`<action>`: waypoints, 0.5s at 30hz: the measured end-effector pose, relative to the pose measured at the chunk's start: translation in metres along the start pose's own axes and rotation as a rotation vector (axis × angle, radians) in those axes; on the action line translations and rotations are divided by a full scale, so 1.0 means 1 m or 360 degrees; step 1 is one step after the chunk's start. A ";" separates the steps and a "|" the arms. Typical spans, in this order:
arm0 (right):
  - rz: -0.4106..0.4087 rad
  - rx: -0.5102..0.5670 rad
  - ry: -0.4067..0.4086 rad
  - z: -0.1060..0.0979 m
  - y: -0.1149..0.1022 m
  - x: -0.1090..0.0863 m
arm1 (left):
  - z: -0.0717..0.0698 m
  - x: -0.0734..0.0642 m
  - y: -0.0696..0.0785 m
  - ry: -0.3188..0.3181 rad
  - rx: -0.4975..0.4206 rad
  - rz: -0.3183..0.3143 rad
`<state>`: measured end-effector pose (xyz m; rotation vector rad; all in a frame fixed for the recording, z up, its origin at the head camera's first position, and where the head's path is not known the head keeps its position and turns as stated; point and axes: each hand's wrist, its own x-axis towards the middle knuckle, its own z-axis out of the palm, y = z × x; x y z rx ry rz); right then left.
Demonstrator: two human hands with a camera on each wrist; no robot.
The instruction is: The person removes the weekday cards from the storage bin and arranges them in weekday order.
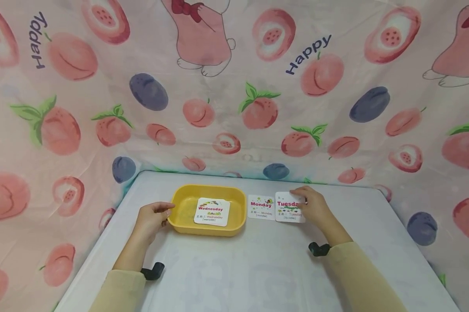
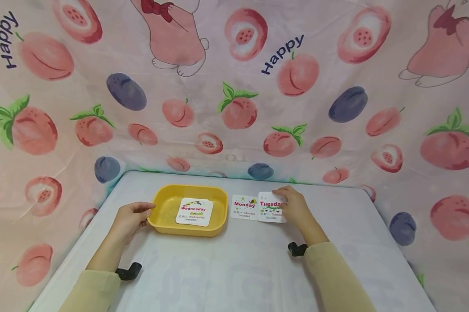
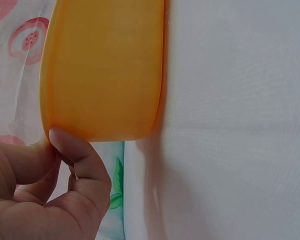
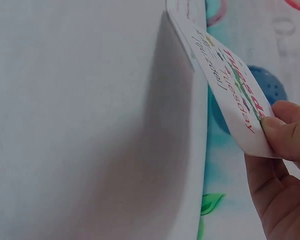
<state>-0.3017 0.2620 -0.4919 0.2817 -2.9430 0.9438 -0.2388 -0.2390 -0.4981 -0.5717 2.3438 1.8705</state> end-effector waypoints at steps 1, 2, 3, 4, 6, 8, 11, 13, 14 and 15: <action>0.0015 -0.0005 -0.0010 0.001 0.002 0.000 | 0.000 0.000 0.000 0.0003 0.0003 -0.0001; 0.0030 -0.0013 -0.0021 0.001 0.004 0.000 | 0.000 0.000 -0.001 0.0005 0.0004 0.0000; 0.0048 -0.0017 -0.0030 0.002 0.006 0.001 | 0.000 0.000 -0.001 0.0005 0.0007 0.0002; 0.0059 -0.0026 -0.0039 0.002 0.007 0.001 | 0.001 0.001 -0.001 0.0011 0.0009 -0.0002; 0.0079 -0.0028 -0.0055 0.004 0.010 0.001 | 0.001 0.001 -0.002 0.0011 0.0009 0.0001; 0.0094 -0.0021 -0.0063 0.005 0.012 0.002 | 0.001 0.001 -0.003 0.0011 0.0014 0.0005; 0.0102 -0.0013 -0.0065 0.009 0.017 0.003 | 0.001 0.001 -0.003 0.0009 0.0021 0.0009; 0.0096 -0.0020 -0.0067 0.011 0.020 0.006 | 0.001 0.001 -0.003 0.0013 0.0026 0.0008; 0.0097 -0.0022 -0.0071 0.012 0.022 0.007 | 0.001 0.001 -0.002 0.0015 0.0027 0.0006; 0.0101 -0.0028 -0.0076 0.013 0.023 0.009 | 0.001 0.001 -0.002 0.0018 0.0028 0.0003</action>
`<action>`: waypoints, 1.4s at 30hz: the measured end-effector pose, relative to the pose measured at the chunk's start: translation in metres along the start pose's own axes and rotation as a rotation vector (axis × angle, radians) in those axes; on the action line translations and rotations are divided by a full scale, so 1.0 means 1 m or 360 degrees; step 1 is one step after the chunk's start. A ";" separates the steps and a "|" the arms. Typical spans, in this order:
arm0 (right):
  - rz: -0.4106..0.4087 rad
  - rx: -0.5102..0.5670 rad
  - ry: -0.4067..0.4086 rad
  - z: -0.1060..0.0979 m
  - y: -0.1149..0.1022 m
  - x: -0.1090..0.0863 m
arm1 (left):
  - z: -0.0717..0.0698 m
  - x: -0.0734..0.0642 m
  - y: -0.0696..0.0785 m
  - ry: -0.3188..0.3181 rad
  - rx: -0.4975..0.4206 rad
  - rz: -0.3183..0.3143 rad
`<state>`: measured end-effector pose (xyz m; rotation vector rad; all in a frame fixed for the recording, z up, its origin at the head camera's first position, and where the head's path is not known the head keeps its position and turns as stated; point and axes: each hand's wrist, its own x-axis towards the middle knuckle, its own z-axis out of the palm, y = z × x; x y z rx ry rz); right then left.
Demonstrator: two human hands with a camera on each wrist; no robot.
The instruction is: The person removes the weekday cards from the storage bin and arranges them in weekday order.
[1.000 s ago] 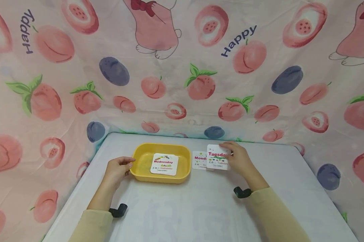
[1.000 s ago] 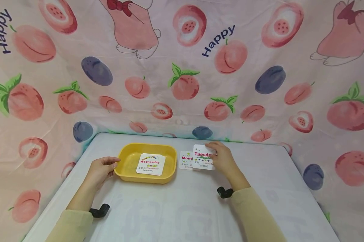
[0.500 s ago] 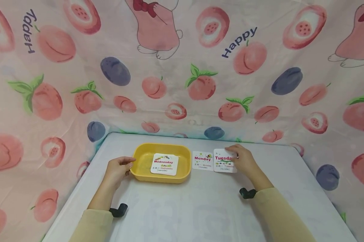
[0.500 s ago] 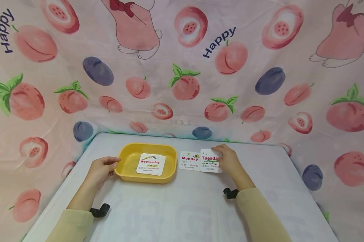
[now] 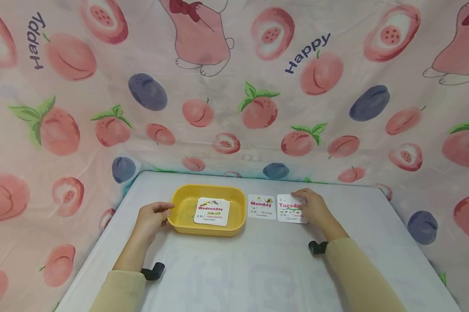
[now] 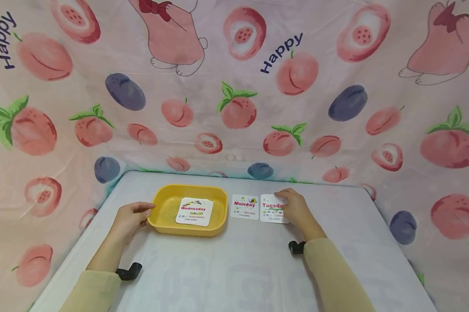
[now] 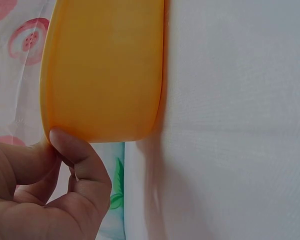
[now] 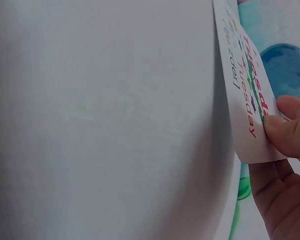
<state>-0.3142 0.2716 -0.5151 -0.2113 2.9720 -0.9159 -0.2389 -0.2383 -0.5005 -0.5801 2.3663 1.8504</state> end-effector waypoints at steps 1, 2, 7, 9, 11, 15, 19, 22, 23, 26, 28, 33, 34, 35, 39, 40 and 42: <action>0.0008 -0.0001 -0.0005 0.001 0.001 0.001 | 0.000 0.000 0.000 0.0002 0.0001 -0.0003; 0.0016 -0.0002 -0.0012 0.002 0.003 0.003 | 0.000 0.000 0.001 0.0001 0.0000 -0.0004; 0.0083 -0.0004 -0.0052 0.005 0.007 0.007 | 0.000 -0.001 0.001 -0.0008 -0.0002 -0.0003; 0.0108 -0.0013 -0.0078 0.006 0.008 0.009 | 0.000 -0.001 0.001 -0.0006 0.0002 -0.0004; 0.0124 -0.0027 -0.0102 0.006 0.007 0.011 | 0.000 0.000 0.001 -0.0002 0.0006 -0.0003; 0.0139 -0.0062 -0.0121 0.007 0.007 0.015 | 0.000 -0.001 0.001 0.0002 0.0015 -0.0004; 0.0165 -0.0064 -0.0124 0.008 0.005 0.016 | 0.000 -0.001 0.001 0.0001 0.0020 -0.0004; 0.0188 -0.0063 -0.0130 0.009 0.005 0.016 | 0.000 -0.001 0.001 0.0000 0.0019 -0.0003; 0.0191 -0.0068 -0.0129 0.008 0.005 0.016 | 0.000 -0.001 0.002 -0.0002 0.0018 -0.0002; 0.0197 -0.0085 -0.0126 0.008 0.006 0.017 | -0.001 -0.001 0.002 -0.0008 0.0017 0.0001; 0.0201 -0.0094 -0.0122 0.008 0.007 0.017 | -0.001 -0.001 0.002 -0.0009 0.0021 0.0002; 0.0208 -0.0109 -0.0115 0.010 0.006 0.018 | -0.001 -0.001 0.002 -0.0001 0.0031 0.0000; 0.0209 -0.0115 -0.0112 0.010 0.006 0.018 | -0.001 -0.001 0.002 0.0000 0.0032 -0.0001; 0.0203 -0.0125 -0.0111 0.010 0.006 0.018 | -0.001 0.000 0.002 0.0000 0.0032 0.0001; 0.0200 -0.0152 -0.0113 0.010 0.004 0.018 | 0.000 -0.001 0.001 0.0006 0.0038 -0.0003; 0.0205 -0.0151 -0.0116 0.010 0.004 0.018 | 0.000 -0.001 0.002 0.0007 0.0038 -0.0001; 0.0208 -0.0157 -0.0127 0.009 0.003 0.018 | 0.000 -0.001 0.002 0.0008 0.0042 -0.0004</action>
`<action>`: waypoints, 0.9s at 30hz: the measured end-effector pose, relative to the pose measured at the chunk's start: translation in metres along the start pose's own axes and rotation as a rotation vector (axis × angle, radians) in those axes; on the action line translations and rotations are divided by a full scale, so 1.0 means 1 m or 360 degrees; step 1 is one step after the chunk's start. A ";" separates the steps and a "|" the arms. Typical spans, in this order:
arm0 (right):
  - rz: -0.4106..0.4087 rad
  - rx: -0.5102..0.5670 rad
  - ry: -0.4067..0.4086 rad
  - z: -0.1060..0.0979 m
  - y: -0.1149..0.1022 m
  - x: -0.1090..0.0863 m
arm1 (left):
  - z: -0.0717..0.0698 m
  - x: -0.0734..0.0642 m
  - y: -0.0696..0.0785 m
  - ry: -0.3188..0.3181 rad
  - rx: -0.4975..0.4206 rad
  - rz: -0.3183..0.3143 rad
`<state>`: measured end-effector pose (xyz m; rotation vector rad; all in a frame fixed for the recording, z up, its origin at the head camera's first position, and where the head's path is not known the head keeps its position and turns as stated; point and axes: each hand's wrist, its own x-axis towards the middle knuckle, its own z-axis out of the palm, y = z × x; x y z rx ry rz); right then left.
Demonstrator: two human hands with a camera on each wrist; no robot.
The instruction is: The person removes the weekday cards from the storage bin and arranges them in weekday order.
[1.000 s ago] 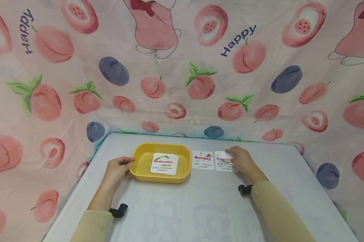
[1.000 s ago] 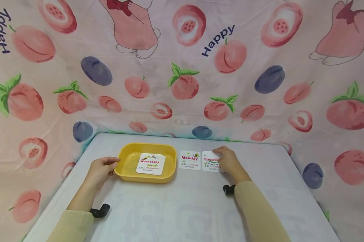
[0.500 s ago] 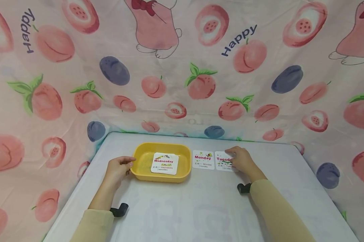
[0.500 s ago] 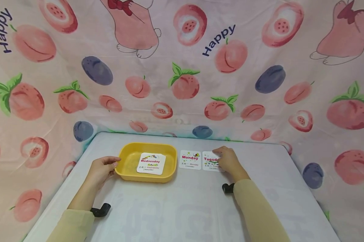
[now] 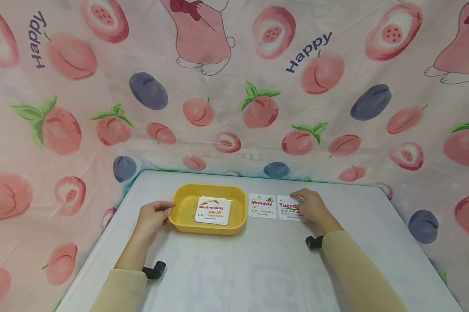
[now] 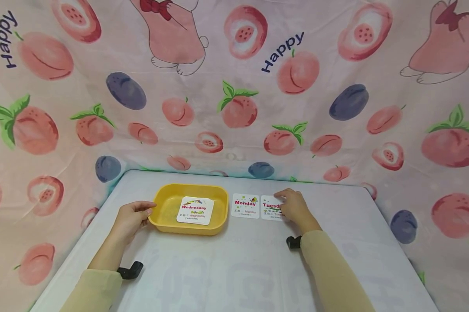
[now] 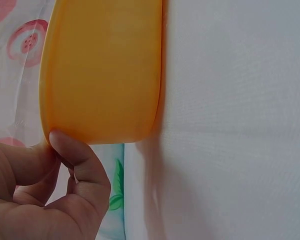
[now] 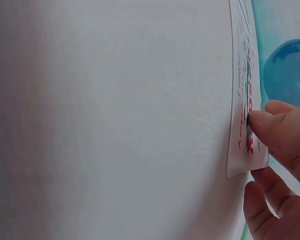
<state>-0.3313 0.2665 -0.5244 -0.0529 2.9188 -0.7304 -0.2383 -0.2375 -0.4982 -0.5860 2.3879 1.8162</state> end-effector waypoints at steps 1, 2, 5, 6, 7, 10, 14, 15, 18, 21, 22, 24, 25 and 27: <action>0.0007 0.0001 -0.0005 0.000 0.000 0.000 | 0.000 0.000 0.000 0.0000 0.0000 0.0000; 0.0011 -0.0001 -0.0010 0.000 0.000 0.000 | 0.000 0.000 0.000 0.0000 0.0001 -0.0002; 0.0007 -0.0012 -0.0018 -0.001 0.000 0.000 | 0.000 0.000 0.001 -0.0001 0.0002 -0.0006; 0.0005 -0.0014 -0.0019 -0.001 0.000 0.000 | 0.000 0.000 0.001 0.0000 0.0002 -0.0008; 0.0003 -0.0011 -0.0016 -0.001 0.000 0.000 | 0.000 0.000 0.001 0.0002 0.0002 -0.0010; -0.0018 -0.0019 -0.0003 -0.001 0.000 0.000 | 0.000 0.000 0.001 0.0001 -0.0001 -0.0009; 0.0005 -0.0009 0.0009 0.002 0.000 0.000 | 0.000 0.000 0.001 0.0000 -0.0007 -0.0006; 0.0012 -0.0006 0.0013 0.002 0.000 0.001 | 0.000 0.000 0.000 -0.0001 -0.0009 -0.0006; 0.0051 0.0008 0.0021 0.004 0.000 0.002 | 0.000 0.001 0.000 -0.0004 -0.0014 -0.0004; 0.0056 0.0012 0.0041 0.005 0.000 0.003 | -0.001 0.001 -0.001 -0.0006 -0.0021 -0.0003; 0.0060 0.0012 0.0047 0.005 0.000 0.003 | -0.001 0.001 -0.001 -0.0006 -0.0021 -0.0003; 0.0057 0.0010 0.0064 0.005 0.000 0.003 | -0.001 0.002 -0.001 -0.0004 -0.0018 -0.0003; 0.0046 -0.0001 0.0071 0.005 0.000 0.004 | -0.001 0.002 -0.001 -0.0002 -0.0018 -0.0005; 0.0039 -0.0010 0.0083 0.005 0.000 0.004 | -0.001 0.002 -0.001 -0.0001 -0.0014 -0.0008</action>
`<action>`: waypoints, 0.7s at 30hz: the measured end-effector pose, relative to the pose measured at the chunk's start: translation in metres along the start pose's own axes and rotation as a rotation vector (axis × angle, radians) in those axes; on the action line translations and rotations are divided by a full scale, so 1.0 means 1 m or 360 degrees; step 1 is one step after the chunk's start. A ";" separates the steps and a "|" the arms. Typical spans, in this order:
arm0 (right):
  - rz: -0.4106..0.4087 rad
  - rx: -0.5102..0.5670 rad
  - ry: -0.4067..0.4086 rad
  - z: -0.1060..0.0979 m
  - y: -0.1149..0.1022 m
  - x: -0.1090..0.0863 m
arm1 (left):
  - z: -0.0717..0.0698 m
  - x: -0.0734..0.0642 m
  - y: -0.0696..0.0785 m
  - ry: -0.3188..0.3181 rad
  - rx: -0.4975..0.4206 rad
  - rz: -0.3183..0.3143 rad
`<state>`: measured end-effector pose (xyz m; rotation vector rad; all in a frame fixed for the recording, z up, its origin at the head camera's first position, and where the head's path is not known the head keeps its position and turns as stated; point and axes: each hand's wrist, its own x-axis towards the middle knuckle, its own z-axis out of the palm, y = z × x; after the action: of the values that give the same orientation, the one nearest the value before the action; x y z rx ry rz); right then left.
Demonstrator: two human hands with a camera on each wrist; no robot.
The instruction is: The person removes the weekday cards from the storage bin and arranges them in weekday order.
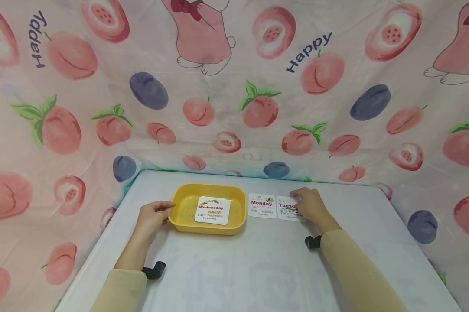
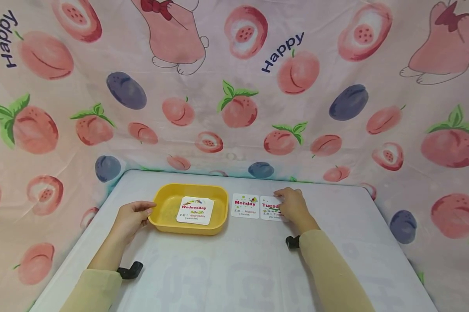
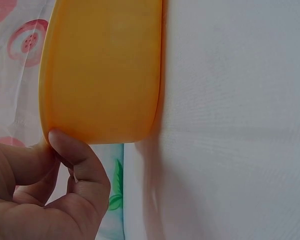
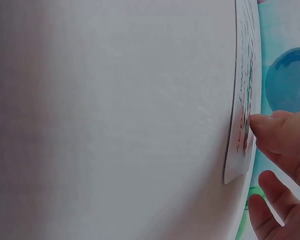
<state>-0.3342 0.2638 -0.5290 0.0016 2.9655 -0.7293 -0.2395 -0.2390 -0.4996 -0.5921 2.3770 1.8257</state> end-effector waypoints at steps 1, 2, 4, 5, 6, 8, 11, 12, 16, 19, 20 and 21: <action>0.0004 0.0000 0.0006 0.000 0.000 0.000 | 0.000 0.000 0.000 0.0000 0.0001 -0.0002; -0.0006 -0.0009 0.0008 -0.001 0.000 0.000 | 0.000 0.000 0.000 -0.0001 0.0000 -0.0003; -0.0016 -0.0012 0.0012 -0.002 -0.001 0.000 | 0.000 0.001 0.000 -0.0002 -0.0004 -0.0005; -0.0012 -0.0003 0.0014 -0.003 -0.002 0.000 | 0.000 0.000 0.000 -0.0004 -0.0006 -0.0004; -0.0016 -0.0003 0.0016 -0.003 -0.003 0.000 | 0.000 0.000 0.000 -0.0005 -0.0008 -0.0004; -0.0037 -0.0009 0.0023 -0.004 -0.004 0.000 | 0.000 0.000 0.000 -0.0006 -0.0009 -0.0002; -0.0062 -0.0014 0.0044 -0.005 -0.007 0.000 | 0.000 0.000 0.000 -0.0007 -0.0009 0.0001; -0.0080 -0.0026 0.0051 -0.006 -0.008 0.000 | 0.000 0.000 0.000 -0.0007 -0.0009 0.0001; -0.0148 -0.0061 0.0082 -0.006 -0.012 0.002 | 0.000 -0.001 0.000 -0.0006 -0.0013 0.0002; -0.0185 -0.0078 0.0097 -0.005 -0.016 0.002 | 0.000 -0.001 0.000 -0.0007 -0.0016 -0.0002; -0.0189 -0.0074 0.0098 -0.004 -0.018 0.002 | 0.000 -0.001 0.001 -0.0006 -0.0018 -0.0004; -0.0194 -0.0072 0.0102 -0.003 -0.020 0.002 | 0.000 -0.001 0.001 -0.0005 -0.0019 -0.0007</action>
<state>-0.3367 0.2474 -0.5170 -0.1632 3.0647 -0.6875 -0.2388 -0.2385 -0.4984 -0.5944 2.3625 1.8385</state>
